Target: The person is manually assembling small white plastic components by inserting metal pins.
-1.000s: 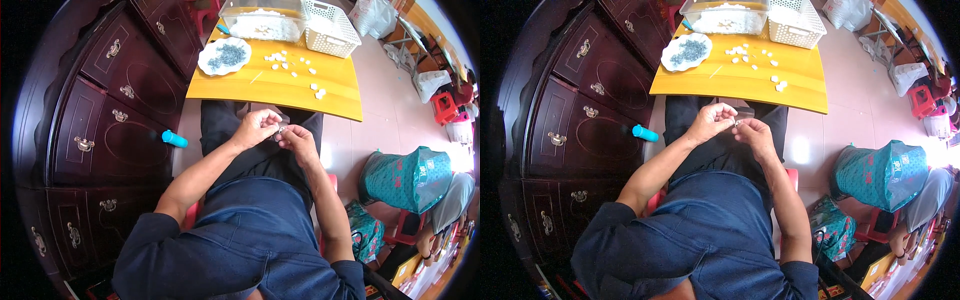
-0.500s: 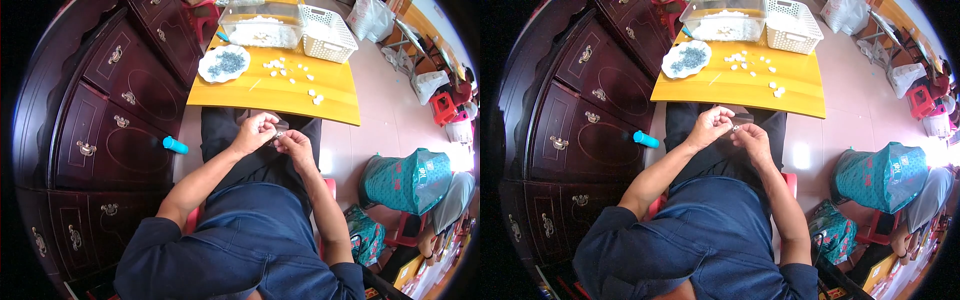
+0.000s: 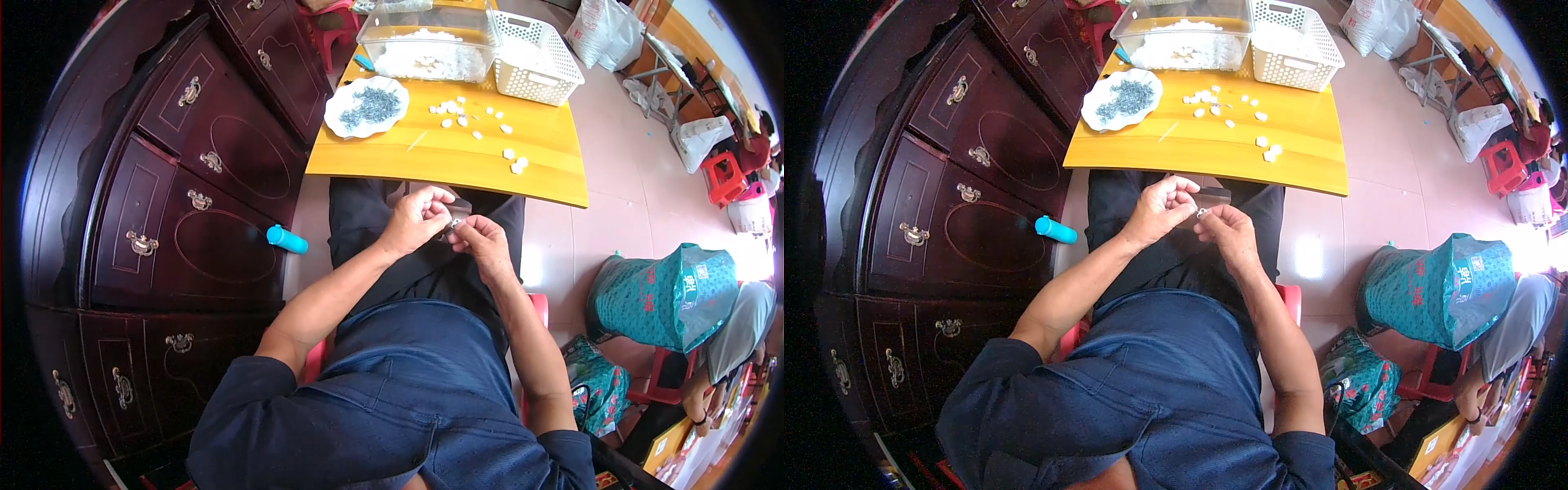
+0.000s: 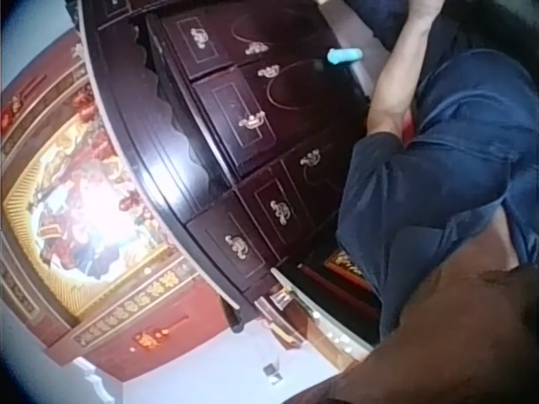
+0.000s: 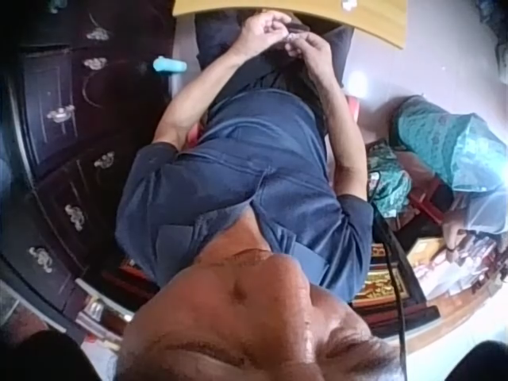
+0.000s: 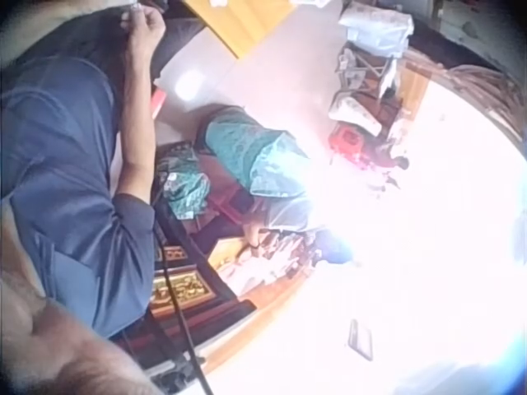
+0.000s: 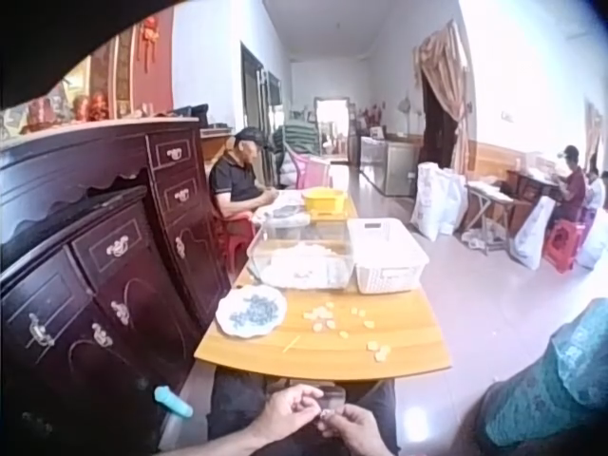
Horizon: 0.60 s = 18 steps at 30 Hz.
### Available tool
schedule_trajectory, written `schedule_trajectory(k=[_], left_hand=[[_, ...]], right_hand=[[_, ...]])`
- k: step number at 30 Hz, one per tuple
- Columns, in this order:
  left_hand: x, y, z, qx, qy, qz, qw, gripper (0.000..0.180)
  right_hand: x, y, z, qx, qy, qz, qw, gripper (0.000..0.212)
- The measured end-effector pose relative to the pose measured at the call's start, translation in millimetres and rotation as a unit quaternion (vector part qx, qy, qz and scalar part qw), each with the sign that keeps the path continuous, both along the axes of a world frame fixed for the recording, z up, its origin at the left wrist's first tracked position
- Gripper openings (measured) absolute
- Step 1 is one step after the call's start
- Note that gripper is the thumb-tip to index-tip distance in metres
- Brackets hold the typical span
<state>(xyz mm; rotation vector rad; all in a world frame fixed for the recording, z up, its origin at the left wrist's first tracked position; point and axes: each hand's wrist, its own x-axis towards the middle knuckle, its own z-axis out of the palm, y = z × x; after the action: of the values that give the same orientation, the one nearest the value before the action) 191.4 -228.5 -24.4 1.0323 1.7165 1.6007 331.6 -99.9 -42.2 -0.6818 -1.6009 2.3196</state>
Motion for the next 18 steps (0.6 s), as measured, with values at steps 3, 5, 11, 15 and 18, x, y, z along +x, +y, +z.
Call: schedule_trajectory(k=[3, 5, 11, 15, 18], left_hand=[[-0.3, -0.4, -2.7, 0.009, -0.008, 0.001, 1.0, 0.027], [1.3, 0.6, -3.0, 0.008, -0.008, 0.003, 1.0, 0.026], [3.1, 1.3, -2.7, 0.018, 0.006, 0.018, 1.0, 0.025], [1.9, 1.2, -2.4, -0.011, 0.034, 0.002, 0.999, 0.026], [4.5, 4.8, -4.3, 0.024, 0.026, 0.024, 0.999, 0.022]], right_hand=[[0.8, -1.3, 2.0, 0.002, 0.0, -0.002, 1.0, 0.014], [0.1, -1.8, 3.0, 0.003, -0.004, -0.004, 1.0, 0.013], [-0.3, -3.3, 1.3, 0.001, -0.003, -0.005, 1.0, 0.011], [-1.8, -5.0, -1.4, 0.007, -0.001, -0.009, 1.0, 0.012], [-2.2, -6.4, -1.0, -0.012, -0.007, -0.018, 1.0, 0.012]])
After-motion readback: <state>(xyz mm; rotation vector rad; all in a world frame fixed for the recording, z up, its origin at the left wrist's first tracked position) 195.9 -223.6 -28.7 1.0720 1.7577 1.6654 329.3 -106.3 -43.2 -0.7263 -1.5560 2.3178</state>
